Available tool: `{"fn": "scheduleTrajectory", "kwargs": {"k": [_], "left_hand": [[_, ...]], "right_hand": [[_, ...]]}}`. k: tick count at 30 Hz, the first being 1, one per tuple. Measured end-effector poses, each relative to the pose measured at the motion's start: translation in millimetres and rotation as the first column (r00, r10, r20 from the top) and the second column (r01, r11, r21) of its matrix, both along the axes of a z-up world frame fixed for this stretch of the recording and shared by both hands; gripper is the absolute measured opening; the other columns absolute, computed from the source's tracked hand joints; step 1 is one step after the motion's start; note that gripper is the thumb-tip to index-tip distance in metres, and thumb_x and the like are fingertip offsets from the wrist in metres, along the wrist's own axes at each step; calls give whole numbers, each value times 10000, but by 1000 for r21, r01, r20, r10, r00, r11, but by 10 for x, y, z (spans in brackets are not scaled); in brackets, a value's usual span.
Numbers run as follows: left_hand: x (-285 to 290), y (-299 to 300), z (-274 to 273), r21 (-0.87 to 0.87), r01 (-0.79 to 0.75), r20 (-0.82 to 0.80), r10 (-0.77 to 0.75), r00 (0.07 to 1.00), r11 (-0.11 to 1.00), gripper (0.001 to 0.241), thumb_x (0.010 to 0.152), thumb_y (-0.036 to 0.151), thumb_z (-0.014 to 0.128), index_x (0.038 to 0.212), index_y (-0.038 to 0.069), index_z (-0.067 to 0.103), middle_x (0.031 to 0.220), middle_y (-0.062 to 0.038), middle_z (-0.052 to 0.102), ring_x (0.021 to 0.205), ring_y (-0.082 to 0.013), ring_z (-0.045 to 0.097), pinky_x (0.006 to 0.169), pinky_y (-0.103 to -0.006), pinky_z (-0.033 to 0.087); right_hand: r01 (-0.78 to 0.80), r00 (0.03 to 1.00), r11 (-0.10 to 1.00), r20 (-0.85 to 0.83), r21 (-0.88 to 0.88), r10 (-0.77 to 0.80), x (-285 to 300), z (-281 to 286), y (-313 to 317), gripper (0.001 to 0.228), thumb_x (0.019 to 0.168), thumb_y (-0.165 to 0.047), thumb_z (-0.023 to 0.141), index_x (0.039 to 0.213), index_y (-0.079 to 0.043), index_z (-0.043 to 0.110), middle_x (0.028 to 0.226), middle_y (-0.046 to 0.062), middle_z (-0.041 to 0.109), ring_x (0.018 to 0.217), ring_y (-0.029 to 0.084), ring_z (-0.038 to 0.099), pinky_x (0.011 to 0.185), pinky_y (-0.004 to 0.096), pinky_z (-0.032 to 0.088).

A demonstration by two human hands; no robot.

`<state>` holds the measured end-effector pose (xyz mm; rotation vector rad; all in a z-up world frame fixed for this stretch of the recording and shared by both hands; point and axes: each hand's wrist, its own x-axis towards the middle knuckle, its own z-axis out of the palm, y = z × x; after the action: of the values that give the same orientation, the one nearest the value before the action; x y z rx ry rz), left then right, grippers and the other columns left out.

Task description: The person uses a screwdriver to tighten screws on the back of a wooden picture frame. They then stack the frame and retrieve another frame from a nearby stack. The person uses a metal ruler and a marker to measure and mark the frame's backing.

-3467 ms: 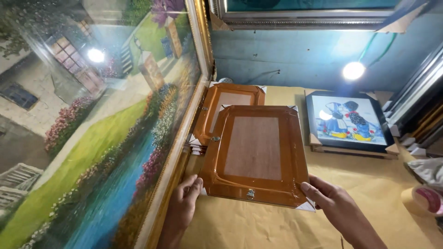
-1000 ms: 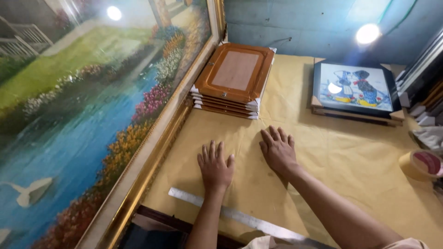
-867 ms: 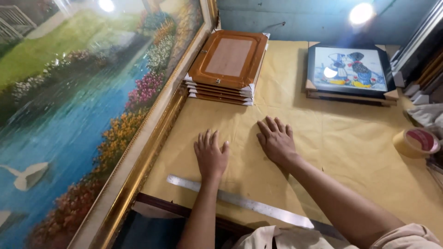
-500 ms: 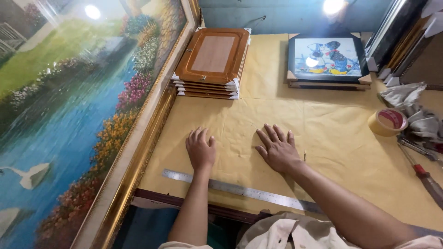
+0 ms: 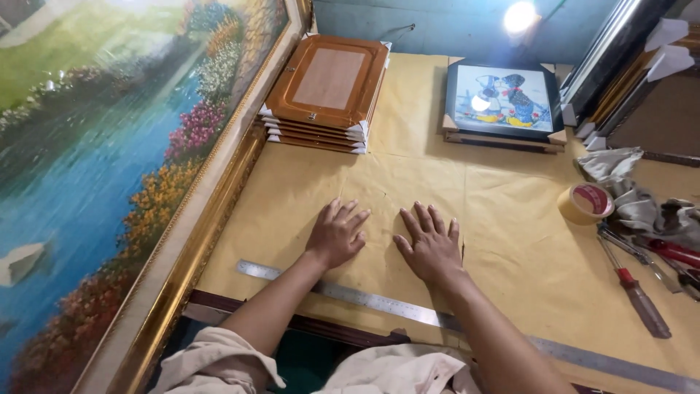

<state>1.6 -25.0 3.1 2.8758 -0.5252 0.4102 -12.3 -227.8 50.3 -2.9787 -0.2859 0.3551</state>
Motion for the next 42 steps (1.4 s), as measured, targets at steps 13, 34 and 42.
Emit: {"fn": "scheduleTrajectory", "kwargs": {"k": [13, 34, 42], "left_hand": [[-63, -376, -6, -88, -247, -54, 243, 969, 965, 363, 748, 308, 451, 1091, 196, 487, 1187, -98, 460, 1179, -370, 400, 962, -507, 311], [95, -1925, -480, 62, -700, 38, 700, 713, 711, 672, 722, 485, 493, 1287, 141, 376, 1376, -240, 245, 1259, -488, 183, 958, -635, 188], [880, -3217, 62, 222, 15, -454, 90, 887, 975, 448, 802, 472, 381, 932, 120, 628, 906, -84, 557, 864, -309, 530, 627, -475, 415]], "right_hand": [[26, 999, 999, -26, 31, -25, -45, 72, 21, 558, 867, -534, 258, 1375, -312, 194, 1454, 14, 141, 1344, 226, 99, 1047, 534, 60], [-408, 909, 892, -11, 194, 418, 244, -413, -1080, 507, 838, -228, 396, 1319, -102, 299, 1377, 88, 286, 1273, 280, 236, 985, 414, 243], [52, 978, 904, -205, 425, 41, 561, 535, -2486, 237, 829, -262, 462, 957, -166, 637, 965, 129, 643, 1008, 302, 565, 856, 409, 456]]}}
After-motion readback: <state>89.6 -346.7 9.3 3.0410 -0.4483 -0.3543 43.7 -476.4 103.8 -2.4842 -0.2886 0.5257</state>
